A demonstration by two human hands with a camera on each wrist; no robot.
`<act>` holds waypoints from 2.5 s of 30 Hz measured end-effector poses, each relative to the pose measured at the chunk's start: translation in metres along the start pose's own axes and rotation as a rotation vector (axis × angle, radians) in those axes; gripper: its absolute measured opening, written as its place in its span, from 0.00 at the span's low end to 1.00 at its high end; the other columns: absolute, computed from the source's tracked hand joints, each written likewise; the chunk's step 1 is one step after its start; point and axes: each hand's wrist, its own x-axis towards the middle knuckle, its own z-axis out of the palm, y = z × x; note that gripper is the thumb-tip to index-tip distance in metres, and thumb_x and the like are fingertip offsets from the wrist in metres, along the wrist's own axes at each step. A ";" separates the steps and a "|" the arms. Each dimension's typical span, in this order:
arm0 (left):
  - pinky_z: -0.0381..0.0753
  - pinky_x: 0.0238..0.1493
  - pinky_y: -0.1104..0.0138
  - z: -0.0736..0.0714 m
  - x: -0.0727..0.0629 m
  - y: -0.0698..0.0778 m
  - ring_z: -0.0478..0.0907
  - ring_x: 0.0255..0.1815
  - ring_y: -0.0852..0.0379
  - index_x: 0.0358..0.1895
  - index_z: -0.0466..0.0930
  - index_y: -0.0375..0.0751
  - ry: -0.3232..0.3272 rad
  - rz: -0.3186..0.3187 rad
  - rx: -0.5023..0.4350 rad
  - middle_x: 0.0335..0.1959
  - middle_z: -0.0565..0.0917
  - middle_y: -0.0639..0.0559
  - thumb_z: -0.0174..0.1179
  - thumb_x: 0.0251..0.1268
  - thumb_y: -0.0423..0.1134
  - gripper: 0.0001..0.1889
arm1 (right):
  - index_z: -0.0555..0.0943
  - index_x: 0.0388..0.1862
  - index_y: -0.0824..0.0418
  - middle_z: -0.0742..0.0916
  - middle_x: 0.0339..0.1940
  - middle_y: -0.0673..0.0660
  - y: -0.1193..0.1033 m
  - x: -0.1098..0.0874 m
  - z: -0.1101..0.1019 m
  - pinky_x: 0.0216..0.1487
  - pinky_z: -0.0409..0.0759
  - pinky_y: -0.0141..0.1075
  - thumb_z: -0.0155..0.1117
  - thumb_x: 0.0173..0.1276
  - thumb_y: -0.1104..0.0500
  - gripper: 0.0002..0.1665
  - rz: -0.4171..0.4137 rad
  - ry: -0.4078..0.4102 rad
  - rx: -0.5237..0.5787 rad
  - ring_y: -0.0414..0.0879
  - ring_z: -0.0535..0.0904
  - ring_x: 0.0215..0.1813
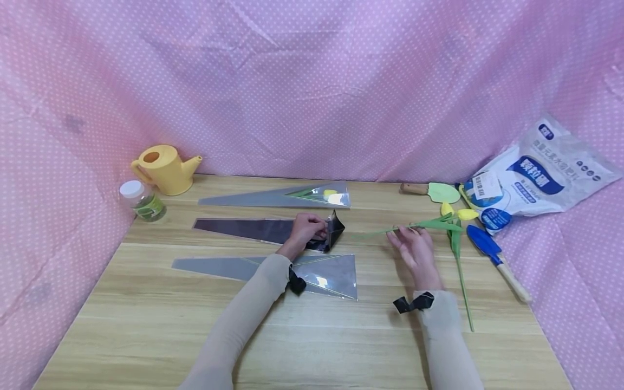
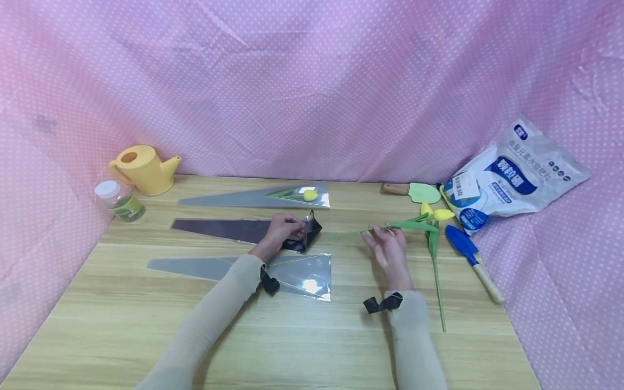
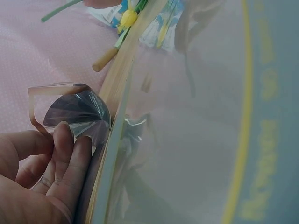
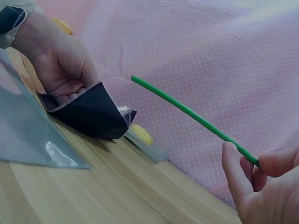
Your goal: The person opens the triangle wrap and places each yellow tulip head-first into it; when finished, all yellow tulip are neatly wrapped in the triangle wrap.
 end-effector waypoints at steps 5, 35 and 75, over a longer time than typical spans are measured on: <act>0.85 0.26 0.71 0.001 0.000 -0.001 0.81 0.18 0.63 0.39 0.84 0.21 0.003 0.010 -0.010 0.20 0.83 0.54 0.58 0.64 0.24 0.07 | 0.64 0.37 0.59 0.79 0.31 0.52 0.002 0.005 0.004 0.50 0.88 0.40 0.49 0.73 0.75 0.13 -0.024 0.023 0.035 0.44 0.82 0.40; 0.84 0.25 0.71 0.001 -0.001 0.000 0.81 0.18 0.63 0.40 0.83 0.19 0.009 0.016 -0.026 0.19 0.83 0.54 0.58 0.64 0.22 0.07 | 0.62 0.45 0.61 0.78 0.34 0.54 0.023 0.018 0.025 0.50 0.89 0.42 0.54 0.70 0.76 0.16 -0.162 0.120 0.014 0.44 0.84 0.38; 0.75 0.17 0.73 0.021 -0.010 0.024 0.74 0.10 0.63 0.28 0.86 0.32 0.138 0.209 0.373 0.14 0.80 0.52 0.59 0.60 0.30 0.08 | 0.59 0.58 0.66 0.74 0.51 0.63 0.056 0.022 0.043 0.50 0.88 0.39 0.53 0.72 0.74 0.21 -0.290 0.159 -0.204 0.59 0.79 0.59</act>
